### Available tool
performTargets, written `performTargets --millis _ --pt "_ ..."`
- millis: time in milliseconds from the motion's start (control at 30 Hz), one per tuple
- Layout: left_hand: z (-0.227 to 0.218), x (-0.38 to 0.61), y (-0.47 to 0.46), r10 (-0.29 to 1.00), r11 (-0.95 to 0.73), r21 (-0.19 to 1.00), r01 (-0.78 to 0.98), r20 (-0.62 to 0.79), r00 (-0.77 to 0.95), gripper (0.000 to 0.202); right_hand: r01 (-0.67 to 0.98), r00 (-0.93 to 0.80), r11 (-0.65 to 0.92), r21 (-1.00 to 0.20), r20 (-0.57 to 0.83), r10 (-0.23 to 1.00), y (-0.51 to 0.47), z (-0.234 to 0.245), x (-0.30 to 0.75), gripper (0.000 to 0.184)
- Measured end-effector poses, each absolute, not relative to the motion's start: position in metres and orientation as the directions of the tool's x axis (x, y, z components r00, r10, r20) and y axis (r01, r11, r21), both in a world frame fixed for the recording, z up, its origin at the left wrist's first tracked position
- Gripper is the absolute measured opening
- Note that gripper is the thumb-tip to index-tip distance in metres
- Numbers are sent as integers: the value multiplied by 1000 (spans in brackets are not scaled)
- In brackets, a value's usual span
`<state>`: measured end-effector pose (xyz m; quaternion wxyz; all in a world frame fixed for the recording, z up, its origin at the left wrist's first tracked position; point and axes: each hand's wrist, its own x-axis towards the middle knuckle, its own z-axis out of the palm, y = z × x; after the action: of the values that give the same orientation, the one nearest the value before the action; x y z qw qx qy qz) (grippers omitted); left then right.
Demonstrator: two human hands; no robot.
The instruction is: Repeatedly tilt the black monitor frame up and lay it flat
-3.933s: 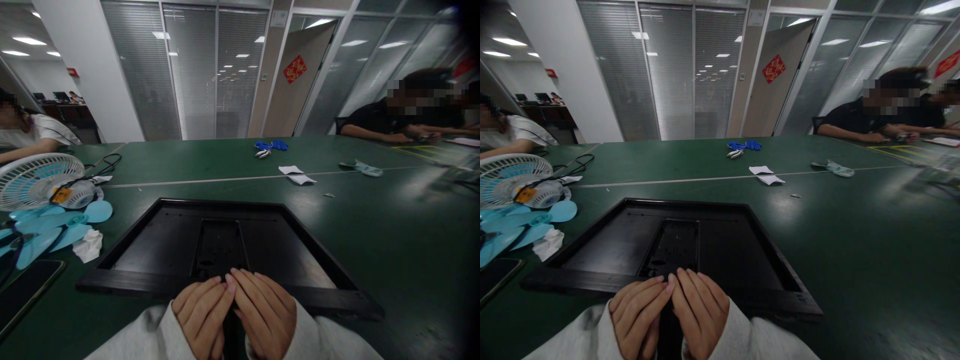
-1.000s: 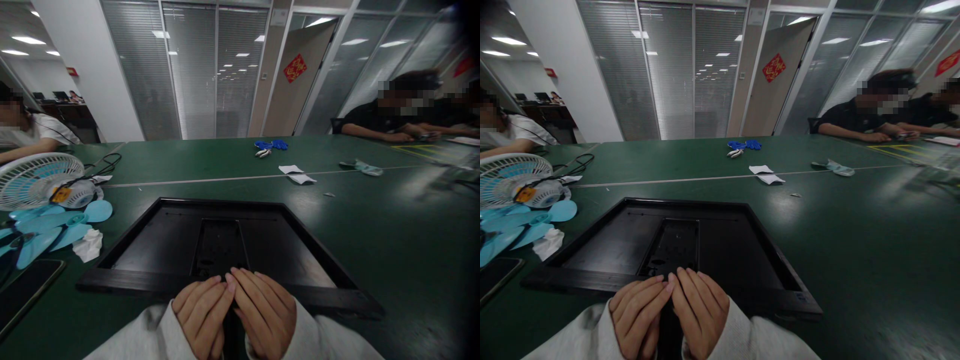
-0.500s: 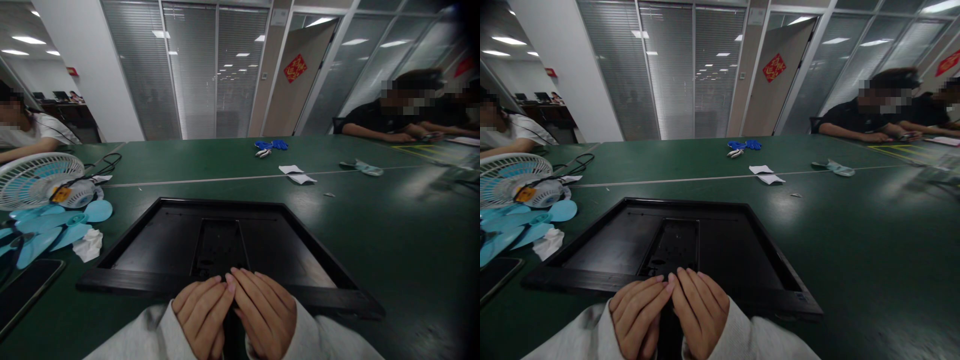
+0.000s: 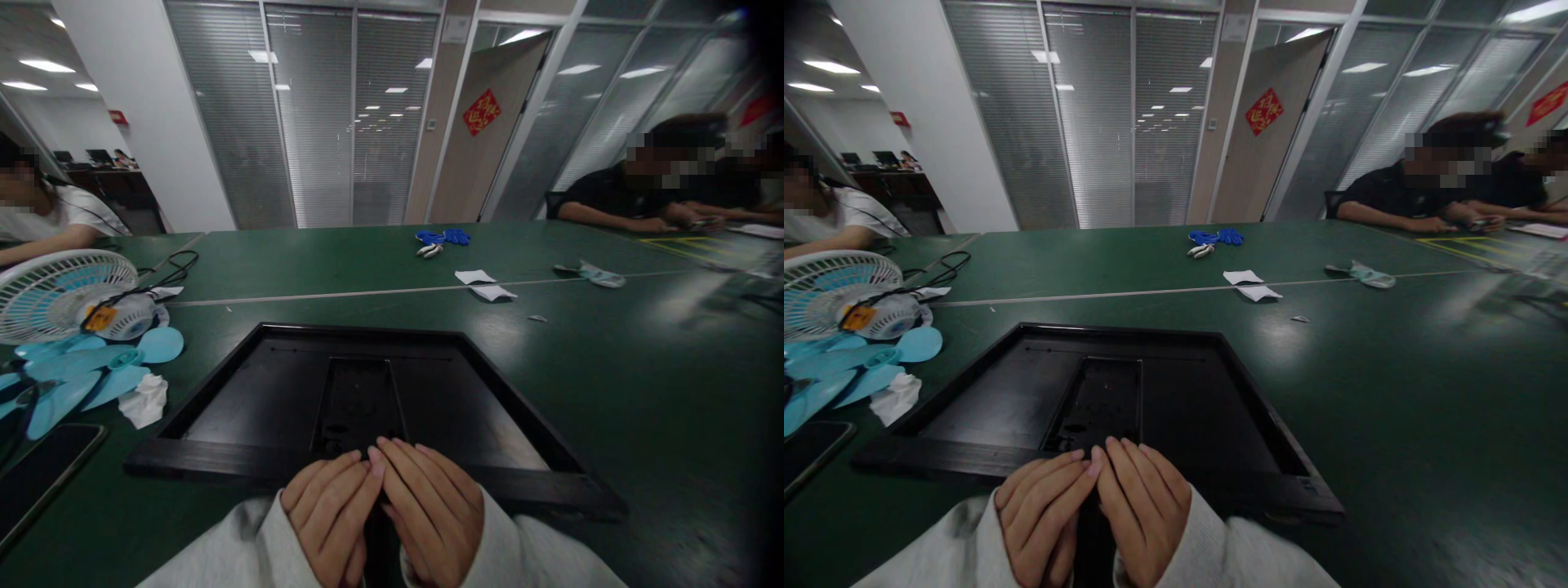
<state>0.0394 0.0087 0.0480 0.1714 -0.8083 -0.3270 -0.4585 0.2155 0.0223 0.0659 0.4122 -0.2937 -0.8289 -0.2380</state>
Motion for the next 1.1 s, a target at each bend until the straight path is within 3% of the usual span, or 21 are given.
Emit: performTargets --millis 1100 --pt "47 38 9 371 -738 23 674 848 378 40 675 -485 724 141 824 292 22 64 215 35"
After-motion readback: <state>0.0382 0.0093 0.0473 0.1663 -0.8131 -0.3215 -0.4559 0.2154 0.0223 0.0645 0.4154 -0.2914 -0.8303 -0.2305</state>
